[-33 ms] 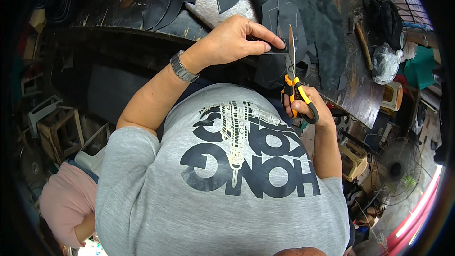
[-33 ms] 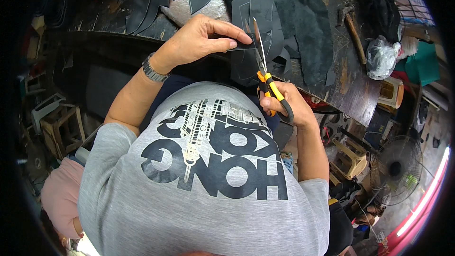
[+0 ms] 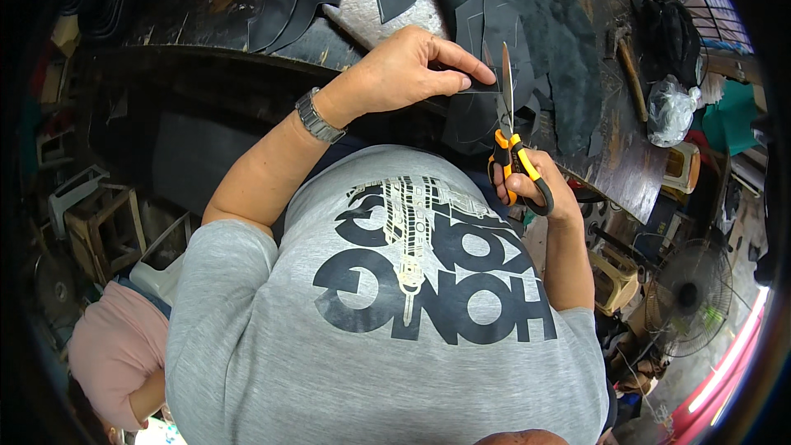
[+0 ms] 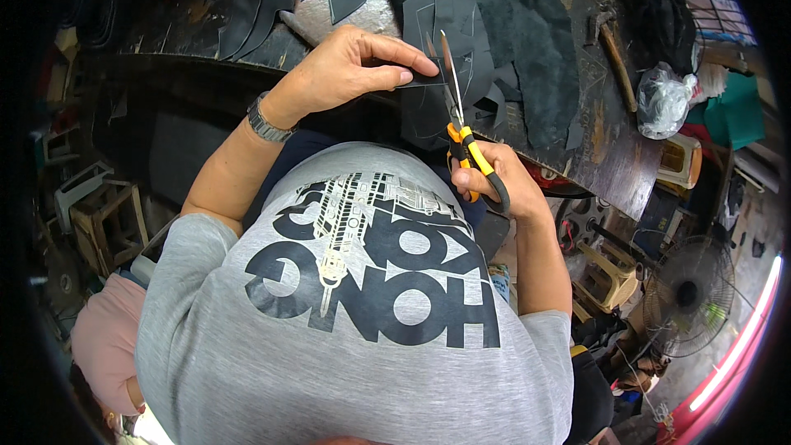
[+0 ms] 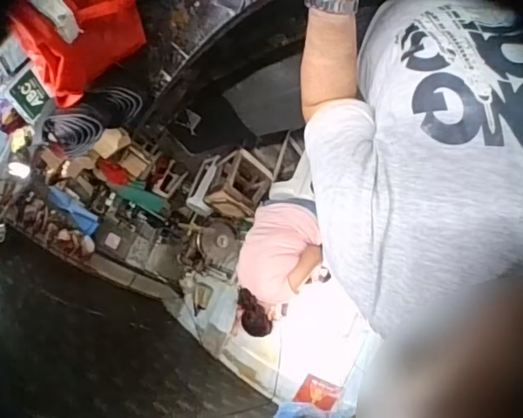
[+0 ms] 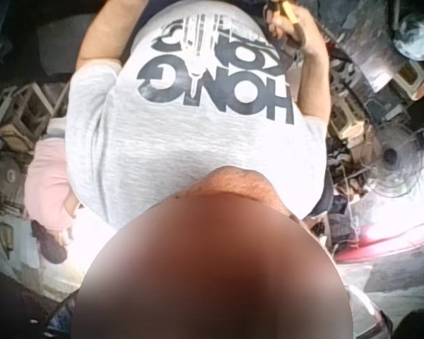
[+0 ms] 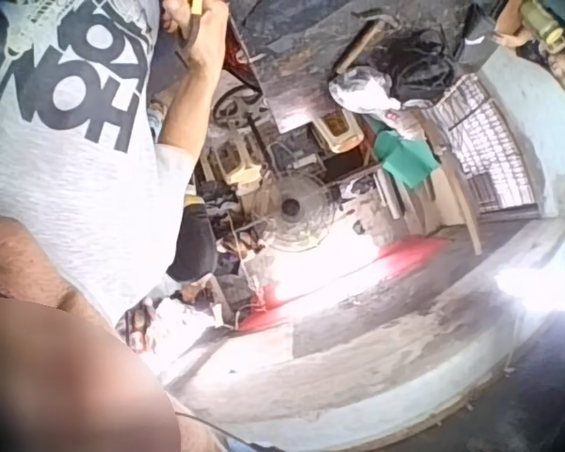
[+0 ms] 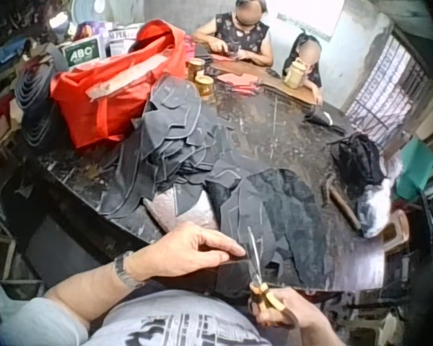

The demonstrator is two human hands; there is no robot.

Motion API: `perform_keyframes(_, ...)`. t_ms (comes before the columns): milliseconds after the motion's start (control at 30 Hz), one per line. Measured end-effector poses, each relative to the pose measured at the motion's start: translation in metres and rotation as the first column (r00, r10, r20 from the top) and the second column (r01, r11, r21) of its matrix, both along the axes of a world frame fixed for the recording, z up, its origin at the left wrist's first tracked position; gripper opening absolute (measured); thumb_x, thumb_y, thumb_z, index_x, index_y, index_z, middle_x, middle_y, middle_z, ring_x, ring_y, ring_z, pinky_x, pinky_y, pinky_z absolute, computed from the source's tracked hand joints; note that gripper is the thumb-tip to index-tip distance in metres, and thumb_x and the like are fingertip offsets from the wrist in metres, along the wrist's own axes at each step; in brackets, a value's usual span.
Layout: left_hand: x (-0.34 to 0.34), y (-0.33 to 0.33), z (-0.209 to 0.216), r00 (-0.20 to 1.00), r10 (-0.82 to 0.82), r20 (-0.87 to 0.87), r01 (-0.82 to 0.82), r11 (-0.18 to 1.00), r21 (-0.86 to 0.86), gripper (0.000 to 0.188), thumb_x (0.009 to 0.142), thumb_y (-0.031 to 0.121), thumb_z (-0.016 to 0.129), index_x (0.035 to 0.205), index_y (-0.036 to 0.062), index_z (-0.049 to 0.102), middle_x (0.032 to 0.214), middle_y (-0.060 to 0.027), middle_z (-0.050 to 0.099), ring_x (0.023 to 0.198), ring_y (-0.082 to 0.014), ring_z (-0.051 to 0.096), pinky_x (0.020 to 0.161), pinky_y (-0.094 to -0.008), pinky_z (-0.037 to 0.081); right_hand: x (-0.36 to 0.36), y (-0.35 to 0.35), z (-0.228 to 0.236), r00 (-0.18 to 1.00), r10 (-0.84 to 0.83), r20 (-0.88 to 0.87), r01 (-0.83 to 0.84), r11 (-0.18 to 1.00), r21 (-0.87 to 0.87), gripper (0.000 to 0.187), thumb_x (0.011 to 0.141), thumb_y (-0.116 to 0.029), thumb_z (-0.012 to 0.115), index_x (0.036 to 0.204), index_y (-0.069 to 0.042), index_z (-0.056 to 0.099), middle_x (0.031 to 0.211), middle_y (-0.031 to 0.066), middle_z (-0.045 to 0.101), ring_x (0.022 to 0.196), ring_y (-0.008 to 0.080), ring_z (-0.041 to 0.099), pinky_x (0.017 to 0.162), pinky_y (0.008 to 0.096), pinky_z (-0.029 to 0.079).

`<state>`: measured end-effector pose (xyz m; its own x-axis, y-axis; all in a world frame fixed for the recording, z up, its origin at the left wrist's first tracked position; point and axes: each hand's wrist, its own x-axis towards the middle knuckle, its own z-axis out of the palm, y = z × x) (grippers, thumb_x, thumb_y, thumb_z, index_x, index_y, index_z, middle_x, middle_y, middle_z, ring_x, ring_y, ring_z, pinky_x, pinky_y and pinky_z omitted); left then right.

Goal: The person uses shears to cut multiple pieces of black leather on a workbench. They repeatedly pick up leather pieces, cut along marked lines, and set the cut pieces aside. The hands and shears remain in view throughout the task.

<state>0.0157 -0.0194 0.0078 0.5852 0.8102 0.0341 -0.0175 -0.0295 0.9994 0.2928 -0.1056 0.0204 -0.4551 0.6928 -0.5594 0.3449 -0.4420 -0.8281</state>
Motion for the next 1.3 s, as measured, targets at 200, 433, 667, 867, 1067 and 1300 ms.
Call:
perform_keyframes(200, 0.0, 0.001, -0.002, 1.0, 0.013, 0.007, -0.012, 0.998, -0.058, 0.025, 0.087, 0.007, 0.064, 0.109, 0.0046, 0.075, 0.095, -0.0072, 0.075, 0.079, -0.0087, 0.065, 0.077, -0.0236, 0.053, -0.008, -0.002, -0.004, 0.999, -0.029, -0.037, 0.03, 0.999, 0.028, 0.062, 0.073, -0.06, 0.076, 0.088, -0.002, 0.063, 0.072, 0.0039, 0.061, 0.064, 0.0124, 0.059, 0.059, 0.0247, 0.047)
perform_keyframes(433, 0.001, 0.006, -0.005, 0.999, 0.024, 0.022, -0.023, 0.999, -0.048, 0.025, 0.088, 0.007, 0.065, 0.111, 0.0042, 0.074, 0.097, -0.0074, 0.074, 0.081, -0.0089, 0.065, 0.078, -0.0231, 0.053, -0.011, 0.002, -0.007, 0.997, -0.071, -0.016, 0.072, 0.996, 0.05, 0.047, 0.077, -0.045, 0.08, 0.085, -0.003, 0.062, 0.068, 0.001, 0.057, 0.061, 0.0089, 0.054, 0.057, 0.0238, 0.044)
perform_keyframes(667, -0.001, 0.009, -0.004, 0.999, 0.023, 0.024, -0.022, 1.0, -0.016, 0.025, 0.088, 0.006, 0.064, 0.111, 0.003, 0.073, 0.103, -0.0088, 0.074, 0.091, -0.0115, 0.068, 0.085, -0.0242, 0.053, -0.009, -0.004, -0.016, 0.986, -0.163, -0.029, 0.164, 0.986, 0.036, 0.042, 0.076, -0.041, 0.083, 0.081, -0.005, 0.062, 0.058, -0.0008, 0.054, 0.048, 0.008, 0.052, 0.045, 0.0211, 0.04)
perform_keyframes(867, -0.003, 0.011, -0.006, 0.999, 0.031, 0.008, -0.031, 0.999, 0.016, 0.026, 0.088, 0.006, 0.064, 0.112, 0.0024, 0.073, 0.104, -0.0095, 0.074, 0.093, -0.0114, 0.068, 0.086, -0.0246, 0.053, -0.012, -0.008, -0.009, 0.98, -0.2, 0.026, 0.2, 0.98, -0.004, 0.035, 0.078, -0.032, 0.083, 0.077, -0.004, 0.063, 0.054, -0.0022, 0.051, 0.042, 0.0061, 0.047, 0.041, 0.0202, 0.036)
perform_keyframes(1067, -0.002, 0.008, -0.011, 1.0, 0.006, 0.02, -0.005, 1.0, -0.02, 0.026, 0.089, 0.004, 0.065, 0.114, 0.0016, 0.071, 0.106, -0.0063, 0.072, 0.095, -0.0092, 0.065, 0.086, -0.0227, 0.052, -0.021, -0.009, -0.006, 0.96, -0.276, 0.046, 0.274, 0.96, 0.058, 0.028, 0.078, -0.024, 0.083, 0.076, -0.004, 0.063, 0.054, -0.002, 0.052, 0.041, 0.0055, 0.047, 0.039, 0.0199, 0.035)
perform_keyframes(1300, -0.012, 0.014, 0.014, 0.993, -0.003, 0.12, 0.011, 0.997, -0.07, 0.045, 0.09, -0.004, 0.058, 0.135, 0.001, 0.056, 0.133, -0.0054, 0.057, 0.111, -0.0093, 0.057, 0.094, -0.0237, 0.049, 0.014, 0.016, -0.005, 0.679, -0.682, -0.271, 0.729, 0.584, 0.358, 0.021, 0.087, -0.019, 0.073, 0.091, -0.001, 0.063, 0.072, 0.002, 0.06, 0.055, 0.0078, 0.057, 0.047, 0.0207, 0.045)
